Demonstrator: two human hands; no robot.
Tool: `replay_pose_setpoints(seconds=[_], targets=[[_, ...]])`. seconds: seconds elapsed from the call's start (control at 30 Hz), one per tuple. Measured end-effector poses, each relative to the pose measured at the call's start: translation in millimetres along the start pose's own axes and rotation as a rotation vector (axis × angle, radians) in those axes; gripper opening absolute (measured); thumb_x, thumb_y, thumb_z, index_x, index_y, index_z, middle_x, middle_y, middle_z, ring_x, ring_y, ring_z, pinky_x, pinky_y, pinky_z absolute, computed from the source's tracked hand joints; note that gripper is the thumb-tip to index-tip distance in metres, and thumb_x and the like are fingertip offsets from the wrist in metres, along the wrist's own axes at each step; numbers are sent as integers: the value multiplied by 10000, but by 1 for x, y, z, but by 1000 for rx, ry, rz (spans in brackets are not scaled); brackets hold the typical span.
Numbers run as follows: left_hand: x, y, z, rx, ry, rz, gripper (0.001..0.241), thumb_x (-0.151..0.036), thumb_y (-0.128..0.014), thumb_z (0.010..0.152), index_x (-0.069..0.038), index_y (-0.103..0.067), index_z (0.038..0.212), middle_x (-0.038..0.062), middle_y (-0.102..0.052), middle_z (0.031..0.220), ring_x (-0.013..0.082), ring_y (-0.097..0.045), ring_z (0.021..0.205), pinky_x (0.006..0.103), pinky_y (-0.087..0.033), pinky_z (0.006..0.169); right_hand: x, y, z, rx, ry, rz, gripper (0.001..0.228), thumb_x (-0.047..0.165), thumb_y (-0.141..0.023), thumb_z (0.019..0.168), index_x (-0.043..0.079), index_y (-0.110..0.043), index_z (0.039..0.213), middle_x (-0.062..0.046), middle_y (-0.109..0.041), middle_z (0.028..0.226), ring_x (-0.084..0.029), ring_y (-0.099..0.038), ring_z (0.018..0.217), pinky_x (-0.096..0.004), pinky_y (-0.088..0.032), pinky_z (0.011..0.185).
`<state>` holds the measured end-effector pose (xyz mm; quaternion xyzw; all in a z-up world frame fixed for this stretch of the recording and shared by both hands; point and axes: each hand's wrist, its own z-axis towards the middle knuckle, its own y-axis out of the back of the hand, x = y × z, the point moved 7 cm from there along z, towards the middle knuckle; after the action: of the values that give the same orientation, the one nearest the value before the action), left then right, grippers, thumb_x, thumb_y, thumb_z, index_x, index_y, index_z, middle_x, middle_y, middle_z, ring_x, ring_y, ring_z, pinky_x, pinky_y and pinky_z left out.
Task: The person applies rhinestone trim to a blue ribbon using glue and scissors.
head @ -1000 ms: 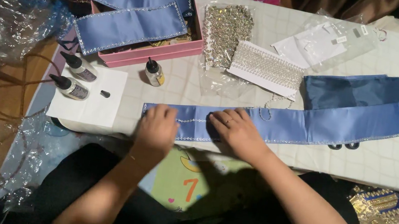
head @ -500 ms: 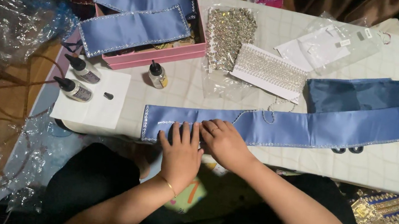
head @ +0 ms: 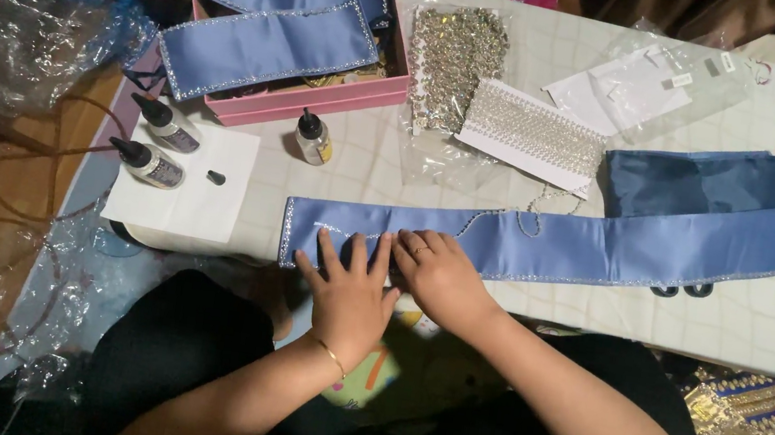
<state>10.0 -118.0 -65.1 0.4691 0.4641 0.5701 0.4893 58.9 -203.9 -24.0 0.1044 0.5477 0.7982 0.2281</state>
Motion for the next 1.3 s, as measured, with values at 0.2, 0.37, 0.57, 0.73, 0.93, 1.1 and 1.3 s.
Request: replay_pose_setpoints(seconds=[0.2,0.37,0.57,0.73,0.93,1.1,1.3], targets=[[3,-7,0,8,19,-20,796,-562,-663,817,-258,-445,1520,163,-525,1402,587,-399,1342,826,-284,1021,3,10,4,-17,12,-14,315,224,-681,881,75,-694,1158,-110,-681,1097,-259,-637,1037,-363,-503,885],[11,0,1,-109,19,-14,822,-565,-714,774,-266,-475,1502,211,-539,1366,581,-467,1281,804,-332,990,-5,20,4,-49,-40,117,309,155,-618,929,38,-676,1209,-150,-685,1124,-304,-658,1063,-382,-525,894],[6,25,15,-187,-33,-34,821,-480,-768,743,-225,-507,1478,229,-530,1413,518,-463,1332,801,-250,1062,-57,31,-19,-57,-206,227,207,99,-590,959,56,-692,1134,-159,-708,1080,-335,-700,1035,-401,-555,876],[-38,35,36,153,-243,-259,654,-325,-620,942,-189,-389,1538,187,-333,1572,433,-264,1483,776,-173,1121,-114,54,-69,-25,-439,152,71,136,-646,934,115,-694,983,-90,-715,974,-306,-717,928,-386,-575,768],[-130,32,35,172,-616,-509,505,-177,-574,962,-47,-499,1445,248,-481,1437,427,-458,1383,536,-458,1051,-159,85,-146,310,-958,334,174,133,-672,889,166,-726,1051,-95,-732,1006,-348,-728,993,-469,-594,812],[-221,18,32,19,-820,-635,566,-105,-650,845,-23,-548,1395,221,-540,1359,401,-532,1306,480,-554,932,-202,72,-258,242,-1216,317,224,181,-705,855,114,-694,1069,-124,-756,963,-333,-721,1009,-467,-566,840],[-307,-4,46,58,-654,-749,475,-71,-575,845,7,-528,1311,243,-493,1393,419,-456,1337,516,-449,1060,-222,61,-294,150,-1266,259,435,308,-719,896,37,-607,1217,-249,-652,1122,-442,-687,1076,-562,-577,920]])
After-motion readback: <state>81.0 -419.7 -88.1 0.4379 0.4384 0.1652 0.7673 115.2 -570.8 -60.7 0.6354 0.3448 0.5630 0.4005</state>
